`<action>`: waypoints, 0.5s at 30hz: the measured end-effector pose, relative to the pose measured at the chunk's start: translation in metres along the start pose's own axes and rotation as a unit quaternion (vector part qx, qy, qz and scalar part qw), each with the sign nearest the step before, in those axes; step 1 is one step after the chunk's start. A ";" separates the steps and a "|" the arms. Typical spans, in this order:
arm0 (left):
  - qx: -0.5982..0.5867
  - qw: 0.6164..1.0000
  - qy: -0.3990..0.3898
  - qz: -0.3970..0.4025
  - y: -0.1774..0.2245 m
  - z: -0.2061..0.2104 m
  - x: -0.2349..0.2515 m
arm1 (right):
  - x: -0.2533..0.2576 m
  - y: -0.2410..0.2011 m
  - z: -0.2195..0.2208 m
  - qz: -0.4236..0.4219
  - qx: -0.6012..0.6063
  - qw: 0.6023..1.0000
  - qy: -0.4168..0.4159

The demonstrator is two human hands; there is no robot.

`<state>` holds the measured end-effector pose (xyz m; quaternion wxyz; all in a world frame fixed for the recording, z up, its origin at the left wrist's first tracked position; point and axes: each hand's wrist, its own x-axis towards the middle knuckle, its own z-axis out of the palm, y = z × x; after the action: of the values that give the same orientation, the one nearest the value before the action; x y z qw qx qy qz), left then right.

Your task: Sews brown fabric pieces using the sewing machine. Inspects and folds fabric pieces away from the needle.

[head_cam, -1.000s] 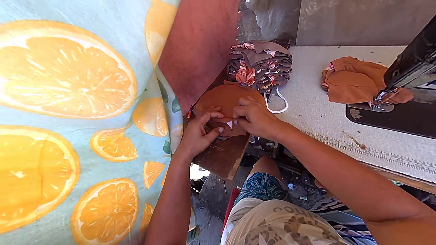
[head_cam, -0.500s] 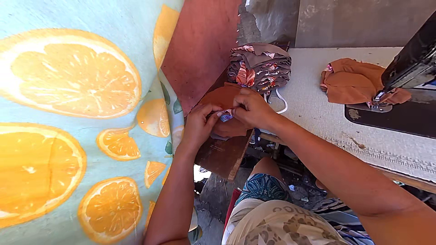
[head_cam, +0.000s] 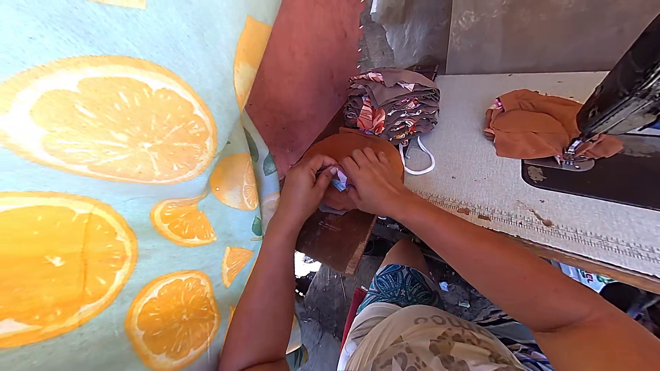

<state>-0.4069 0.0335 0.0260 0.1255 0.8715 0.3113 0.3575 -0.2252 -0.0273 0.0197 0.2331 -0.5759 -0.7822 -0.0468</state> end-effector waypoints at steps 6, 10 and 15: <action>-0.010 0.998 0.059 -0.003 0.001 -0.003 -0.016 | 0.004 0.000 0.003 -0.021 -0.013 1.000 0.006; -0.174 0.969 0.156 -0.084 0.016 0.011 -0.038 | 0.013 0.005 -0.001 -0.034 0.012 0.999 0.039; -0.550 0.804 0.151 -0.166 0.060 0.028 -0.031 | 0.033 0.016 -0.024 -0.011 0.039 0.999 0.031</action>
<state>-0.3770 -0.0319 0.0155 0.5929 0.5257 0.2175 0.5699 -0.2105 -0.0012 0.0519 0.2787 -0.5557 -0.7824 -0.0368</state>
